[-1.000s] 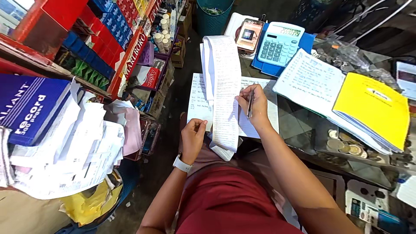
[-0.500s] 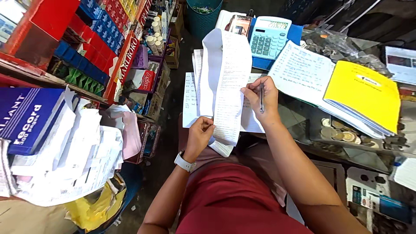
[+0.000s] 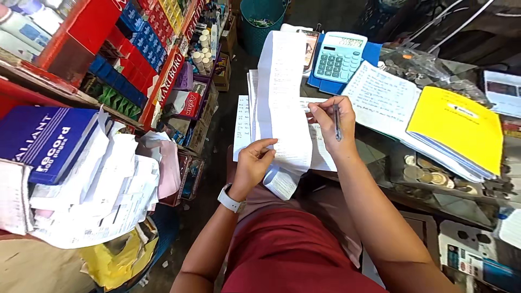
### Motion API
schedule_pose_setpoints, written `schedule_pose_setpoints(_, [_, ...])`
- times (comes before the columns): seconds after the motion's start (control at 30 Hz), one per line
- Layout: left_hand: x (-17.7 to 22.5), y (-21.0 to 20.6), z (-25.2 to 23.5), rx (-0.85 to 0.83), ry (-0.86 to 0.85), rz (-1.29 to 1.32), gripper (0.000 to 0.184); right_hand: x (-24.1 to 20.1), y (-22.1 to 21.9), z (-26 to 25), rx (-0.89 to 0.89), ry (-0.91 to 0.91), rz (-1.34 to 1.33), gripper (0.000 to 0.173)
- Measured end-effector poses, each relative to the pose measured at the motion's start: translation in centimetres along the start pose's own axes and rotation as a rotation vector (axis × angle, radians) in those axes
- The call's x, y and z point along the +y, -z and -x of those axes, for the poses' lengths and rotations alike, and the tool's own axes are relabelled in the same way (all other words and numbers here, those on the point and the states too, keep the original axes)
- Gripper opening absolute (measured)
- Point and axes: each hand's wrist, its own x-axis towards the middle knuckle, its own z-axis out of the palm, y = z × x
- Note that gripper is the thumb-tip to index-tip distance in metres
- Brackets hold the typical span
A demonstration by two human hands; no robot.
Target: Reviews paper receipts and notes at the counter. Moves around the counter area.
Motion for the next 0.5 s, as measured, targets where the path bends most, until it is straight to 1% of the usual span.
schedule_pose_setpoints(0.17, [1.1,0.8,-3.2,0.024,-0.069,-0.063,0.032,-0.1,-0.4,2.6,-0.043,-0.071,-0.088,0.016])
schedule_pose_setpoints(0.27, [1.4,1.4,-4.4,-0.014,-0.09,-0.098,0.036,0.5,-0.6,4.6,-0.049,-0.112,-0.142,0.018])
schedule_pose_setpoints(0.37, [2.2,1.8,-5.3,-0.026,-0.047,-0.074,0.036,0.8,-0.7,6.4,-0.042,-0.117,-0.11,0.025])
schedule_pose_setpoints(0.43, [2.9,1.7,-6.2,0.006,0.001,-0.038,0.034,1.0,-0.7,7.3,-0.056,-0.113,-0.102,0.026])
schedule_pose_setpoints(0.5, [2.6,1.5,-8.1,0.057,-0.001,0.053,0.032,1.0,-0.7,8.0,-0.069,-0.121,-0.105,0.027])
